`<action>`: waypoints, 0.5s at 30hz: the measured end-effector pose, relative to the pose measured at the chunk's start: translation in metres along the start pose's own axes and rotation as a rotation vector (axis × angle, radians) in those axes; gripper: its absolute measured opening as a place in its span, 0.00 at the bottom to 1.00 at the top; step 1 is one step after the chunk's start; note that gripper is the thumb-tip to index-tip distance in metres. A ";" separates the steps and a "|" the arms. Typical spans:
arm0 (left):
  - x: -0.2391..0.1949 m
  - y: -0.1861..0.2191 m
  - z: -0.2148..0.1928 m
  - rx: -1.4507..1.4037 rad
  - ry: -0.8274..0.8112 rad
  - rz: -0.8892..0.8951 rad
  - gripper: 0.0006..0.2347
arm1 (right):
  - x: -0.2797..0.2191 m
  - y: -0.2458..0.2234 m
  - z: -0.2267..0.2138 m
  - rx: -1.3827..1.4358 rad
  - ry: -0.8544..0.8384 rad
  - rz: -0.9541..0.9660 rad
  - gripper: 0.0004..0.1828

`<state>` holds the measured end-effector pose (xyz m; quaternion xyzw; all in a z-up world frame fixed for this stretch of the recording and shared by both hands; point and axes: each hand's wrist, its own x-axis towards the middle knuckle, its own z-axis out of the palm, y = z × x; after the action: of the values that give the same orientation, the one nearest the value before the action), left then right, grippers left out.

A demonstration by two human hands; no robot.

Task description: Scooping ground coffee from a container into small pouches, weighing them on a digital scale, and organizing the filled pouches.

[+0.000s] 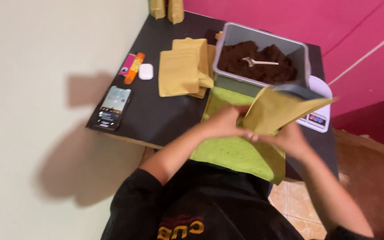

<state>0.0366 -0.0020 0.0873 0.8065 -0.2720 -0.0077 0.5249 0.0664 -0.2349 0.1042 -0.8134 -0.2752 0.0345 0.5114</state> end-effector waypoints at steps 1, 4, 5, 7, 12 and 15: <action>0.018 0.021 -0.012 -0.004 -0.010 0.007 0.33 | 0.004 -0.029 -0.014 -0.005 0.011 0.006 0.43; 0.043 0.067 -0.038 0.080 0.048 0.118 0.39 | 0.007 -0.084 -0.040 -0.288 0.206 -0.149 0.39; 0.043 0.076 -0.042 0.108 0.094 0.218 0.38 | 0.007 -0.083 -0.047 -0.199 0.199 -0.281 0.36; 0.040 0.070 -0.040 0.129 0.128 0.323 0.36 | 0.001 -0.072 -0.043 -0.113 0.203 -0.402 0.33; -0.001 -0.044 0.019 0.048 -0.072 -0.093 0.43 | -0.014 0.066 0.011 -0.038 -0.021 0.137 0.49; 0.008 -0.064 0.039 0.101 -0.022 -0.090 0.30 | -0.009 0.063 0.010 -0.044 -0.032 0.058 0.40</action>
<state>0.0592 -0.0191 0.0169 0.8434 -0.2412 -0.0262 0.4795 0.0813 -0.2515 0.0437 -0.8314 -0.2602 0.0564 0.4877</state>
